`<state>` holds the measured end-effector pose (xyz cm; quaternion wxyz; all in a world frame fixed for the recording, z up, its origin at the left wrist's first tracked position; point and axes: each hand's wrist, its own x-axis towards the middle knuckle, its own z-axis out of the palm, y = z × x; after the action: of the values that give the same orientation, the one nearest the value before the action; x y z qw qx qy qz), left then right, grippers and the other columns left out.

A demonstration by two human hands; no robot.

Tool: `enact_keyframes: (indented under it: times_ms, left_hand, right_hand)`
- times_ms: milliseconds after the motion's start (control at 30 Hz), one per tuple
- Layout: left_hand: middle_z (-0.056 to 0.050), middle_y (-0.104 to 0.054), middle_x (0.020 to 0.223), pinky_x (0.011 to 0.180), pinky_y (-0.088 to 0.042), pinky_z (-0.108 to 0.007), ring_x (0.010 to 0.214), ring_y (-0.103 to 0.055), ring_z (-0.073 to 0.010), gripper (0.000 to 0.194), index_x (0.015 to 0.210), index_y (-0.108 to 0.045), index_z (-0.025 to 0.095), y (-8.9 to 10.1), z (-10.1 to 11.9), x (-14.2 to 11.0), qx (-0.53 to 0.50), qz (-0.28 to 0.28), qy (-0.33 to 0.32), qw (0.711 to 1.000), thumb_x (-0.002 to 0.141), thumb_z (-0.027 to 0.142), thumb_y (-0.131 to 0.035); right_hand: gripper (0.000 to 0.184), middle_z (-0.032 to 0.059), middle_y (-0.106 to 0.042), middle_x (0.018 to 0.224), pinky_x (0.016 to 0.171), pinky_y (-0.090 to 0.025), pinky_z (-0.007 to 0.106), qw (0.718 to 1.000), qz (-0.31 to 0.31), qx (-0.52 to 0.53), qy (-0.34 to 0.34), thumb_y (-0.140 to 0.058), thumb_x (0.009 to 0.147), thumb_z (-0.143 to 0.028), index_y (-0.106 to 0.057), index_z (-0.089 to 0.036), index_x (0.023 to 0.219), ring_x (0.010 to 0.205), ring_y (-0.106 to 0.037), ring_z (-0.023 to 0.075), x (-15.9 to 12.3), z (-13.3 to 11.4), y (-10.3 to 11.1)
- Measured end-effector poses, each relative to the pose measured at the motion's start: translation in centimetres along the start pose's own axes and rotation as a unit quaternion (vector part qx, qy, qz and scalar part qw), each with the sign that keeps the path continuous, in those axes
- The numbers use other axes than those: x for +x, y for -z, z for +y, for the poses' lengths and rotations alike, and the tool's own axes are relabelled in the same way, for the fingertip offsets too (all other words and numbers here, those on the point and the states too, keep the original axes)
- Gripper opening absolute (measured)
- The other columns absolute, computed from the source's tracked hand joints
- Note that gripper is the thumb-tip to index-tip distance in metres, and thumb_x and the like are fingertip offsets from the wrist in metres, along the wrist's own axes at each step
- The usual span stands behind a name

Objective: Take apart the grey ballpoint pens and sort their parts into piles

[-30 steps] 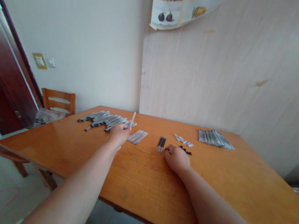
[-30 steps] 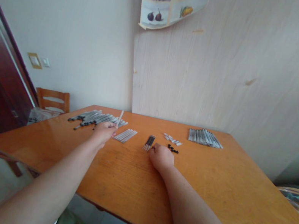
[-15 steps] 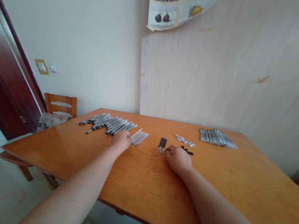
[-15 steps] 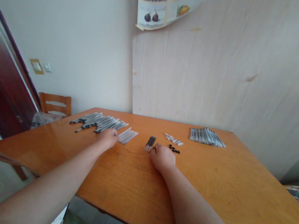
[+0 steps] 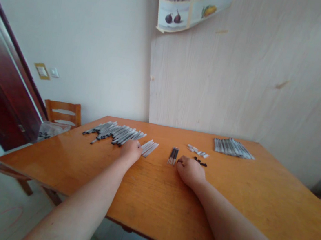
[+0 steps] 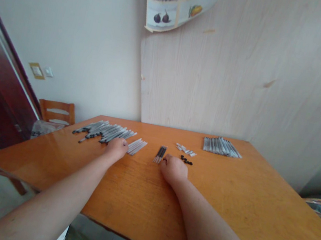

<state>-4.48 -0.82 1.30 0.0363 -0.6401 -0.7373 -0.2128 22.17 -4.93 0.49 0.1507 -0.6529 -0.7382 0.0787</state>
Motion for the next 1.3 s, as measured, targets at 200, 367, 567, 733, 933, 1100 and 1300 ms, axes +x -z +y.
enact_keyframes:
  times_ms: [200, 367, 567, 733, 933, 1100, 1300]
  left_hand:
    - [-0.012, -0.071, 0.074, 0.063, -0.039, -0.028, 0.073, -0.064, -0.0232, 0.018, 0.070, -0.073, 0.019, -0.55, -0.15, 0.29, 0.007, 0.007, -0.004, 1.000, 0.074, 0.021, -0.055]
    - [-0.013, -0.070, 0.074, 0.063, -0.039, -0.028, 0.071, -0.063, -0.0238, 0.018, 0.072, -0.073, 0.019, -0.80, -0.27, 0.32, -0.007, -0.001, -0.008, 1.000, 0.075, 0.023, -0.055]
    - [-0.014, -0.071, 0.076, 0.063, -0.039, -0.028, 0.072, -0.064, -0.0236, 0.022, 0.072, -0.074, 0.018, -0.70, -0.25, 0.03, 0.002, -0.011, -0.017, 1.000, 0.077, 0.023, -0.053]
    - [-0.012, -0.073, 0.082, 0.069, -0.042, -0.026, 0.080, -0.065, -0.0219, 0.026, 0.079, -0.076, 0.018, -0.55, -0.14, -0.04, 0.026, -0.031, -0.012, 0.999, 0.080, 0.026, -0.051]
    - [-0.011, -0.073, 0.088, 0.074, -0.044, -0.028, 0.084, -0.065, -0.0225, 0.027, 0.083, -0.076, 0.019, -0.71, -0.12, 0.16, 0.034, -0.032, -0.012, 0.999, 0.081, 0.026, -0.050]
    - [-0.011, -0.073, 0.091, 0.077, -0.044, -0.027, 0.089, -0.065, -0.0221, 0.026, 0.084, -0.076, 0.019, -0.54, -0.02, 0.02, 0.026, -0.027, -0.009, 0.999, 0.081, 0.024, -0.050]
    - [-0.011, -0.074, 0.092, 0.076, -0.043, -0.025, 0.093, -0.065, -0.0218, 0.023, 0.087, -0.075, 0.019, 0.11, -0.05, -0.19, -0.009, -0.028, 0.024, 0.999, 0.080, 0.024, -0.054]
  right_hand:
    - [0.034, 0.0097, -0.071, 0.099, 0.070, -0.042, 0.029, 1.000, 0.005, 0.007, 0.003, -0.038, 0.090, -0.036, -0.069, -0.023, 0.097, 0.091, -0.065, 0.0221, 0.08, 0.06, -0.07]
    - [0.034, 0.0097, -0.071, 0.099, 0.069, -0.041, 0.029, 1.000, 0.006, 0.004, 0.004, -0.038, 0.090, -0.036, -0.068, -0.023, 0.096, 0.090, -0.064, 0.0224, 0.16, 0.15, -0.28]
    - [0.035, 0.0102, -0.071, 0.100, 0.071, -0.041, 0.029, 1.000, 0.001, 0.004, 0.002, -0.037, 0.090, -0.035, -0.068, -0.022, 0.098, 0.091, -0.064, 0.0217, 0.06, 0.01, -0.02]
    - [0.035, 0.0103, -0.071, 0.099, 0.069, -0.041, 0.028, 1.000, -0.004, -0.001, 0.002, -0.037, 0.089, -0.035, -0.068, -0.022, 0.098, 0.090, -0.064, 0.0218, -0.03, -0.11, 0.20]
    - [0.035, 0.0096, -0.071, 0.100, 0.070, -0.042, 0.029, 1.000, -0.001, 0.000, 0.003, -0.037, 0.090, -0.036, -0.068, -0.023, 0.098, 0.090, -0.064, 0.0223, 0.10, 0.08, -0.04]
    - [0.035, 0.0095, -0.071, 0.100, 0.069, -0.042, 0.029, 1.000, 0.004, 0.000, 0.002, -0.038, 0.090, -0.038, -0.068, -0.023, 0.096, 0.091, -0.065, 0.0229, 0.16, 0.24, -0.25]
    - [0.034, 0.0093, -0.071, 0.098, 0.067, -0.041, 0.028, 1.000, 0.011, 0.001, 0.007, -0.038, 0.089, -0.036, -0.068, -0.023, 0.094, 0.089, -0.065, 0.0226, 0.07, 0.16, -0.09]
